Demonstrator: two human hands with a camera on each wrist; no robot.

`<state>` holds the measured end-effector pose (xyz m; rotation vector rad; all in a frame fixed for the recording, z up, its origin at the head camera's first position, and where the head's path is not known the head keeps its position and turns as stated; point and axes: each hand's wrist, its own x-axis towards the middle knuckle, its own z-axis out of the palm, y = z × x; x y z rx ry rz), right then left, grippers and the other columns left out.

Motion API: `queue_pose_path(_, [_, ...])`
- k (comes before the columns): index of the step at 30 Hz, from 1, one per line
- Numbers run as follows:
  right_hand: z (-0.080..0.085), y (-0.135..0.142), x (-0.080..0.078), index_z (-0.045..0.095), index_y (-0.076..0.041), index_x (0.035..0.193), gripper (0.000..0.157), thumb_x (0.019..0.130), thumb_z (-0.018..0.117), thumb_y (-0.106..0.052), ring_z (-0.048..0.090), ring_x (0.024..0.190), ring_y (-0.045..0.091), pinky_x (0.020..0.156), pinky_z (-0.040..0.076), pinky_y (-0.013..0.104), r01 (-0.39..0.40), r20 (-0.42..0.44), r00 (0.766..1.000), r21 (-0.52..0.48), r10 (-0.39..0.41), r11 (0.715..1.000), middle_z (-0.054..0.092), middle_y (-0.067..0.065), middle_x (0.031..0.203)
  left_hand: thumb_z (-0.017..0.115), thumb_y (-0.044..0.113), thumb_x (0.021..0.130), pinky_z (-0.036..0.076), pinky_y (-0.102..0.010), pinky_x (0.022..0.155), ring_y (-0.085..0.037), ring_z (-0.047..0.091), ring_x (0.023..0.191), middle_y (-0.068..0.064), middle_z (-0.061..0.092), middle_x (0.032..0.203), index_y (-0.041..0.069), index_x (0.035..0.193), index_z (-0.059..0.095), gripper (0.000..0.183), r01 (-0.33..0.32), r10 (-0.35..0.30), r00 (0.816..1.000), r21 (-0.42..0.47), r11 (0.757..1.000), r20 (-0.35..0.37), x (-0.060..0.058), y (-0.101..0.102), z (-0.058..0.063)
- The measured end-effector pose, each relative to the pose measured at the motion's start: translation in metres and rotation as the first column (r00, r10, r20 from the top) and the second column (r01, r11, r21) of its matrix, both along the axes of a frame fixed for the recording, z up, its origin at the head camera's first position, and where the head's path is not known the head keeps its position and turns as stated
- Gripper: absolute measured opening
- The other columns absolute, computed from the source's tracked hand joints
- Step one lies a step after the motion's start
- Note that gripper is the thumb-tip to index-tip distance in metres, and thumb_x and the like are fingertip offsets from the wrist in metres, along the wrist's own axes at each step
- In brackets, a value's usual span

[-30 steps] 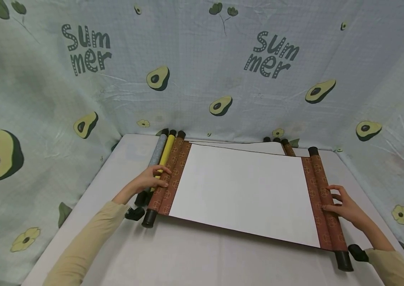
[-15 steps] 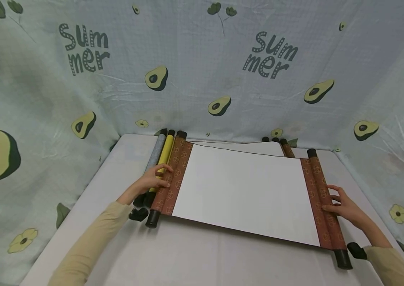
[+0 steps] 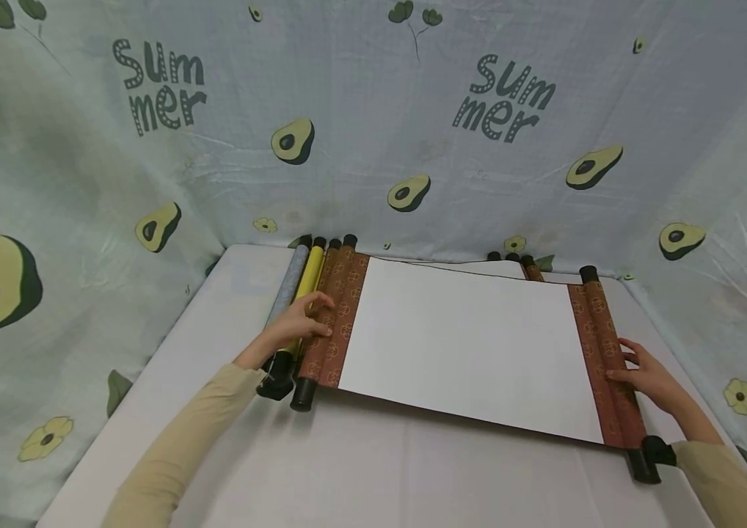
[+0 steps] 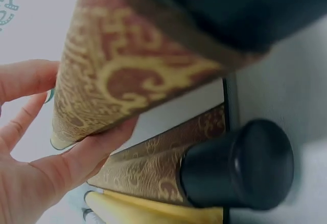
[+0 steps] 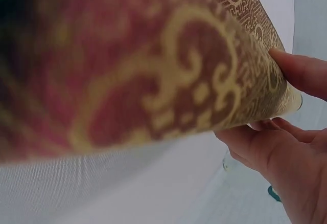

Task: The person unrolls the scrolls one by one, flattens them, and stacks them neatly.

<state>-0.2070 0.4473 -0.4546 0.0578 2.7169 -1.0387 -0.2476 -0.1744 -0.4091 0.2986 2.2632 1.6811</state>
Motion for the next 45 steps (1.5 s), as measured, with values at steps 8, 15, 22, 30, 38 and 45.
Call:
queue_pose_path(8, [0.013, -0.006, 0.002, -0.017, 0.005, 0.137, 0.093, 0.088, 0.054, -0.03, 0.017, 0.116, 0.059, 0.087, 0.027, 0.067, 0.006, 0.033, 0.999, -0.063, -0.004, 0.998, -0.001, 0.046, 0.133, 0.061, -0.012, 0.072, 0.041, -0.025, 0.05, -0.013, 0.047, 0.06, -0.016, 0.05, 0.096, -0.004, 0.108, 0.042, 0.041, 0.037, -0.037, 0.999, 0.036, 0.999, -0.021, -0.007, 0.009, -0.012])
queue_pose_path(15, [0.014, -0.003, -0.004, -0.019, 0.005, 0.136, 0.098, 0.087, 0.054, -0.037, 0.018, 0.118, 0.058, 0.09, 0.027, 0.067, -0.008, 0.089, 0.996, -0.089, 0.016, 0.996, -0.004, 0.043, 0.135, 0.061, -0.013, 0.072, 0.041, -0.025, 0.05, -0.013, 0.044, 0.06, -0.013, 0.049, 0.085, -0.004, 0.107, 0.043, 0.04, 0.018, -0.019, 0.999, -0.023, 1.0, -0.039, -0.012, 0.011, -0.022])
queue_pose_path(22, [0.025, -0.018, -0.004, -0.007, 0.018, 0.133, 0.088, 0.089, 0.052, -0.029, 0.025, 0.116, 0.057, 0.089, 0.033, 0.062, -0.048, 0.113, 0.992, -0.04, 0.052, 0.998, 0.006, 0.046, 0.132, 0.063, -0.01, 0.073, 0.042, -0.026, 0.052, -0.012, 0.044, 0.056, -0.025, 0.04, 0.122, -0.004, 0.109, 0.044, 0.041, -0.032, 0.029, 0.999, -0.088, 0.996, -0.028, -0.014, 0.007, -0.02])
queue_pose_path(30, [0.025, -0.017, -0.006, 0.003, 0.023, 0.131, 0.08, 0.091, 0.05, -0.027, 0.033, 0.113, 0.054, 0.087, 0.04, 0.056, -0.117, 0.148, 0.983, 0.012, 0.113, 0.993, 0.015, 0.045, 0.128, 0.069, -0.005, 0.069, 0.032, -0.026, 0.051, -0.014, 0.029, 0.055, -0.016, 0.049, 0.093, -0.003, 0.103, 0.048, 0.04, -0.037, 0.014, 0.994, -0.217, 0.975, -0.109, -0.012, 0.01, -0.016])
queue_pose_path(38, [0.021, -0.018, -0.006, 0.004, 0.022, 0.131, 0.078, 0.091, 0.049, -0.027, 0.035, 0.112, 0.054, 0.086, 0.042, 0.054, -0.132, 0.148, 0.981, 0.04, 0.124, 0.99, 0.018, 0.045, 0.127, 0.07, 0.0, 0.07, 0.03, -0.026, 0.054, -0.015, 0.033, 0.059, -0.018, 0.053, 0.093, -0.003, 0.098, 0.05, 0.034, -0.003, -0.104, 0.96, -0.383, 0.924, -0.259, -0.007, 0.015, -0.017])
queue_pose_path(45, [0.019, -0.025, 0.0, 0.004, 0.021, 0.132, 0.079, 0.092, 0.047, -0.031, 0.027, 0.114, 0.059, 0.087, 0.037, 0.059, -0.126, 0.118, 0.987, 0.114, 0.113, 0.986, 0.015, 0.047, 0.129, 0.065, 0.007, 0.078, 0.036, -0.025, 0.055, -0.013, 0.044, 0.059, -0.013, 0.061, 0.087, 0.002, 0.094, 0.055, 0.019, 0.033, -0.274, 0.904, -0.587, 0.809, -0.328, 0.006, 0.022, -0.024])
